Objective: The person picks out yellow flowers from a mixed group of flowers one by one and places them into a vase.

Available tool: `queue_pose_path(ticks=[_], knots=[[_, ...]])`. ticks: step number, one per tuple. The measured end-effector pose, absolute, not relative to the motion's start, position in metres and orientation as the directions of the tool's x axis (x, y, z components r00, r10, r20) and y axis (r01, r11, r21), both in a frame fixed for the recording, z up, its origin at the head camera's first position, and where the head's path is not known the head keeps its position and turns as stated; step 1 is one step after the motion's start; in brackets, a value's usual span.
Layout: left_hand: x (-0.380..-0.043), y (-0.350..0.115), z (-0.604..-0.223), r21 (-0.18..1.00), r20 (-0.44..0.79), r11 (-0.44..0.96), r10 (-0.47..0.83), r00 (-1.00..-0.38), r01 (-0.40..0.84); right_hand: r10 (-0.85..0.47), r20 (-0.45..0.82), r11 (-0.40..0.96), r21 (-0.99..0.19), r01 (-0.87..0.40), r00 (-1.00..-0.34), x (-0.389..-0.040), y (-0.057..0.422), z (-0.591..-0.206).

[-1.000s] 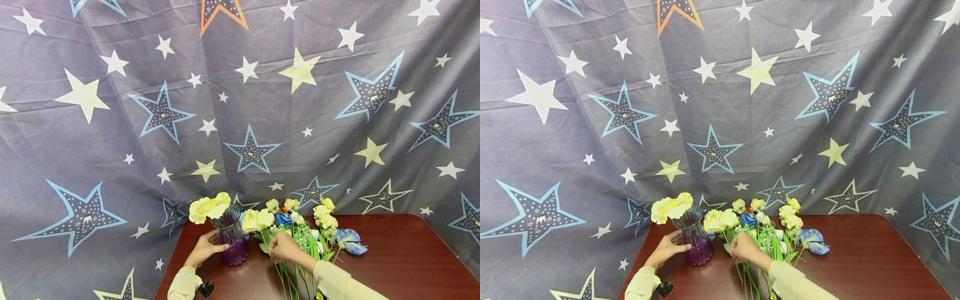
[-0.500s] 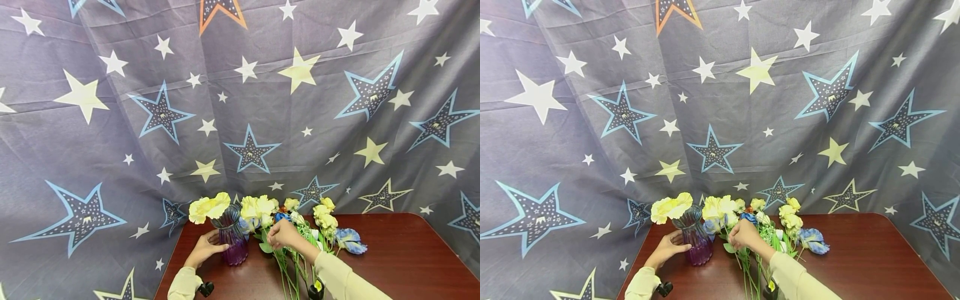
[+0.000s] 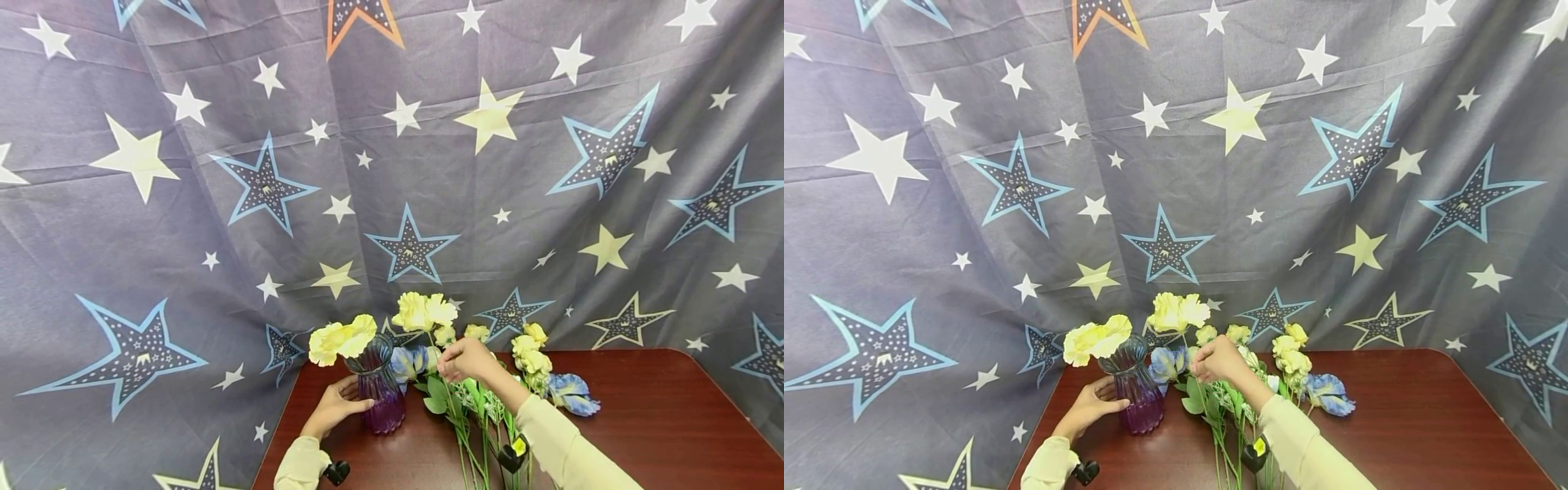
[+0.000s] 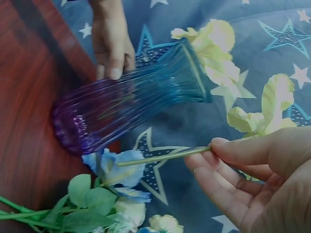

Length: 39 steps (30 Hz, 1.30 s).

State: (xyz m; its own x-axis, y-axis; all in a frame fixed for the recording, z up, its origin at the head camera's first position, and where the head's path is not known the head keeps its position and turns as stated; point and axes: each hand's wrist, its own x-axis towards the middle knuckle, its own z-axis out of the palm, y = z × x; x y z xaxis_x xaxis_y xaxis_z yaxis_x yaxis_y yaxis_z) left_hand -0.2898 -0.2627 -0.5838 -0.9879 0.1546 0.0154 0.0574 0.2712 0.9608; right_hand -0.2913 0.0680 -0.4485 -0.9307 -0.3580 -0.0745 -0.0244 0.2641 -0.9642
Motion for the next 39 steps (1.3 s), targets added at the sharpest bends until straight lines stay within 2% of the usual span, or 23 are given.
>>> queue_pose_path(ticks=[17,39], knots=[[-0.288,-0.262,-0.582,0.961,0.026,0.267,0.169,-0.985,0.071,-0.338,-0.043,0.173,-0.985,-0.017,-0.940,-0.301,0.060,-0.422],[-0.287,-0.262,-0.582,0.968,0.027,0.244,0.164,-0.986,0.067,-0.325,0.010,0.152,-0.986,-0.063,-0.946,-0.309,0.033,-0.382]])
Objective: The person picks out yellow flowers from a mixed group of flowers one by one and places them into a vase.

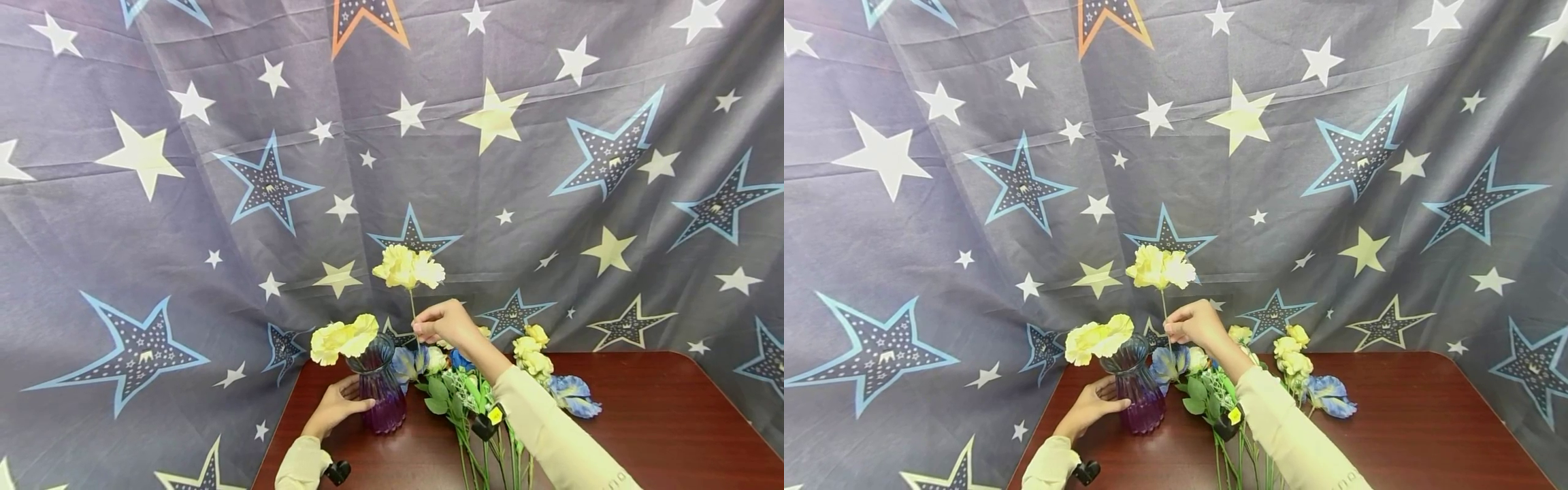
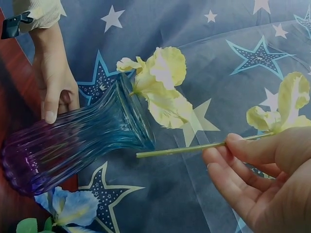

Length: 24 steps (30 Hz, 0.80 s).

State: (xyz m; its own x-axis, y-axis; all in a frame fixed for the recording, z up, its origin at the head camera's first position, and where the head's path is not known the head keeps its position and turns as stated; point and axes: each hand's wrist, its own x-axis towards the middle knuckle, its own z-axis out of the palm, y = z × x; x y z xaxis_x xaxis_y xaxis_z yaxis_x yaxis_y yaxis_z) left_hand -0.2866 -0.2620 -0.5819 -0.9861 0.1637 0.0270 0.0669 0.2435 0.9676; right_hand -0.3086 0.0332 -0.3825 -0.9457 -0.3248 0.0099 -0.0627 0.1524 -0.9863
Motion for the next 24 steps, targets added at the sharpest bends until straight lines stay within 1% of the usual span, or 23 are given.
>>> queue_pose_path(ticks=[14,19,24], knots=[[-0.287,-0.262,-0.580,0.965,0.013,0.255,0.174,-0.985,0.058,-0.347,0.095,0.113,-0.983,-0.142,-0.933,-0.313,0.014,-0.372],[-0.288,-0.262,-0.581,0.969,0.019,0.240,0.178,-0.984,0.062,-0.376,0.128,0.085,-0.981,-0.172,-0.918,-0.303,0.007,-0.362],[-0.288,-0.263,-0.584,0.968,0.007,0.247,0.167,-0.986,0.049,-0.368,0.158,0.086,-0.975,-0.203,-0.916,-0.290,0.002,-0.349]])
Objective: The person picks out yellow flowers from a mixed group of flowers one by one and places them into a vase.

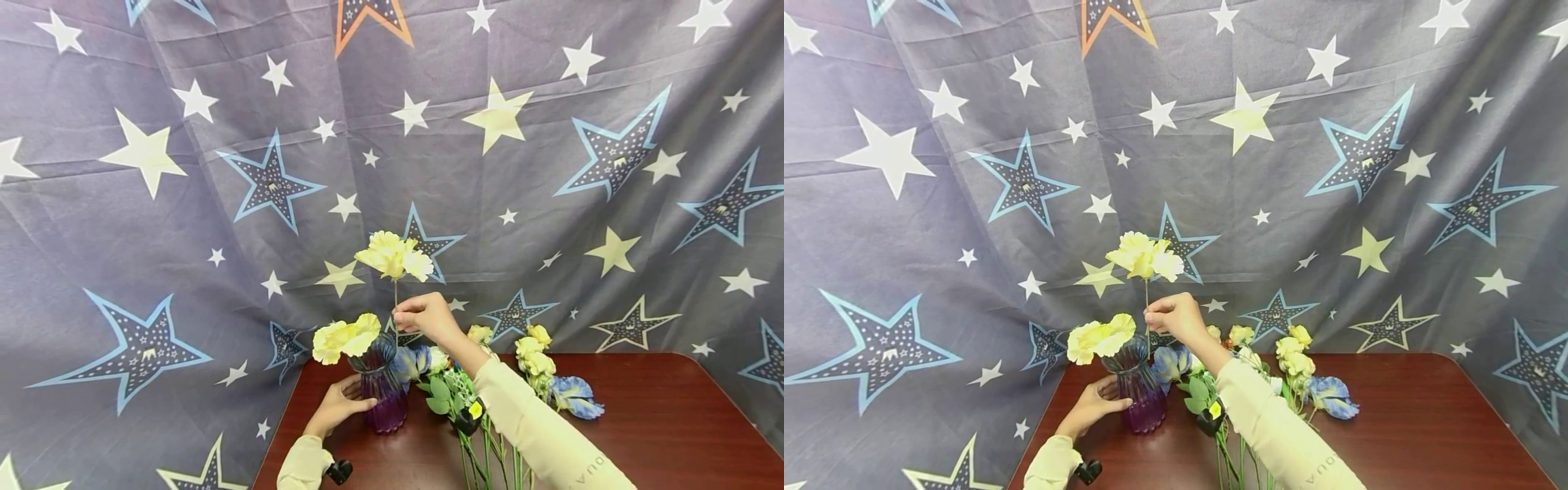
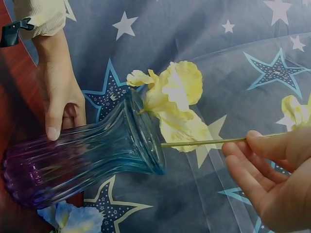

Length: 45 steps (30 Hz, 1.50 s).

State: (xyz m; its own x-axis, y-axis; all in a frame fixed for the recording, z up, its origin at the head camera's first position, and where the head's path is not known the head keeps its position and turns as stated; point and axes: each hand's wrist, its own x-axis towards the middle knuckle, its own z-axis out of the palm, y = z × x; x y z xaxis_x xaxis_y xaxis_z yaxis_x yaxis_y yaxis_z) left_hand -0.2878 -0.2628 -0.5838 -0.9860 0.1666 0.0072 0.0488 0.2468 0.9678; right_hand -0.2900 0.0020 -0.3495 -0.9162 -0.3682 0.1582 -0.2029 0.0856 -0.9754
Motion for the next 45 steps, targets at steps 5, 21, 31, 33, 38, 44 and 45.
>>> queue_pose_path(ticks=[5,21,31,33,38,44,45], knots=[[-0.287,-0.264,-0.584,0.966,0.014,0.252,0.157,-0.987,0.054,-0.365,0.188,0.079,-0.970,-0.231,-0.912,-0.291,-0.005,-0.353],[-0.270,-0.254,-0.556,0.971,0.001,0.234,0.186,-0.982,0.045,-0.345,0.363,0.162,-0.885,-0.436,-0.866,-0.314,-0.028,-0.390],[-0.272,-0.254,-0.558,0.968,0.019,0.242,0.194,-0.981,0.066,-0.366,0.379,0.234,-0.846,-0.478,-0.850,-0.314,-0.033,-0.399],[-0.272,-0.255,-0.558,0.968,0.019,0.243,0.195,-0.981,0.067,-0.367,0.383,0.243,-0.840,-0.485,-0.848,-0.314,-0.034,-0.401],[-0.273,-0.255,-0.558,0.968,0.024,0.239,0.195,-0.981,0.071,-0.377,0.387,0.257,-0.829,-0.496,-0.842,-0.315,-0.038,-0.405],[-0.271,-0.254,-0.554,0.971,0.018,0.232,0.193,-0.981,0.063,-0.391,0.377,0.276,-0.823,-0.497,-0.840,-0.314,-0.042,-0.406],[-0.271,-0.254,-0.554,0.971,0.015,0.232,0.193,-0.981,0.061,-0.390,0.376,0.283,-0.819,-0.498,-0.840,-0.314,-0.043,-0.407]])
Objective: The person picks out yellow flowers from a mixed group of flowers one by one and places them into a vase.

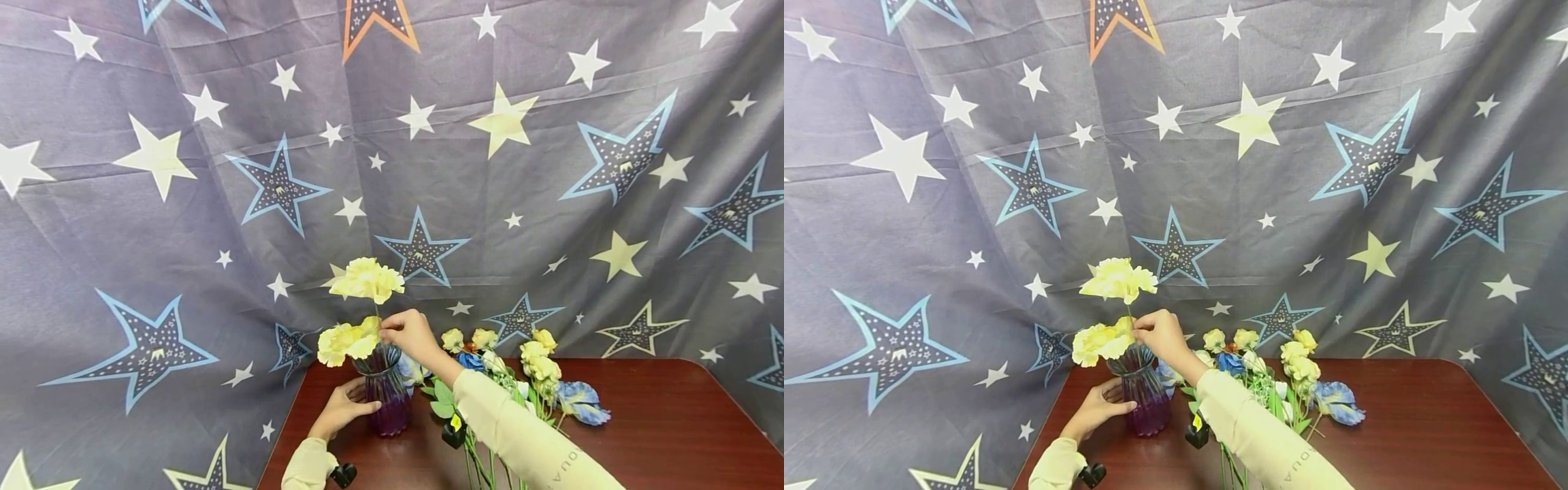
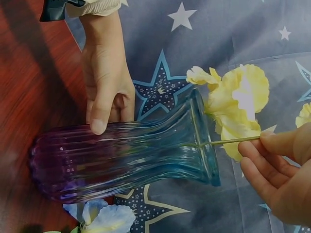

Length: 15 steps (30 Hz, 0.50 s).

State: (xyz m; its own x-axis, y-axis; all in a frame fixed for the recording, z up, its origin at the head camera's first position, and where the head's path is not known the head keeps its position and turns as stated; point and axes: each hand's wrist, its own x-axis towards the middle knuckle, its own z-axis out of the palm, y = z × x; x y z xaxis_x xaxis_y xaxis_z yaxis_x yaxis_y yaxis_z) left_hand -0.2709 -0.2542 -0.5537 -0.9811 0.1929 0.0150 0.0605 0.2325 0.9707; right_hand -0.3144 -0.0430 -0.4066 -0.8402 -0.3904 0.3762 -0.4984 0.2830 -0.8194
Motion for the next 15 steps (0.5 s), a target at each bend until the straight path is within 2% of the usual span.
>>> queue_pose_path(ticks=[8,15], knots=[[-0.278,-0.258,-0.567,0.973,0.014,0.222,0.184,-0.983,0.056,-0.379,0.366,0.337,-0.801,-0.495,-0.850,-0.317,-0.048,-0.413],[-0.285,-0.262,-0.583,0.961,0.025,0.267,0.156,-0.987,0.066,-0.359,0.366,0.371,-0.788,-0.491,-0.859,-0.316,-0.049,-0.416]])
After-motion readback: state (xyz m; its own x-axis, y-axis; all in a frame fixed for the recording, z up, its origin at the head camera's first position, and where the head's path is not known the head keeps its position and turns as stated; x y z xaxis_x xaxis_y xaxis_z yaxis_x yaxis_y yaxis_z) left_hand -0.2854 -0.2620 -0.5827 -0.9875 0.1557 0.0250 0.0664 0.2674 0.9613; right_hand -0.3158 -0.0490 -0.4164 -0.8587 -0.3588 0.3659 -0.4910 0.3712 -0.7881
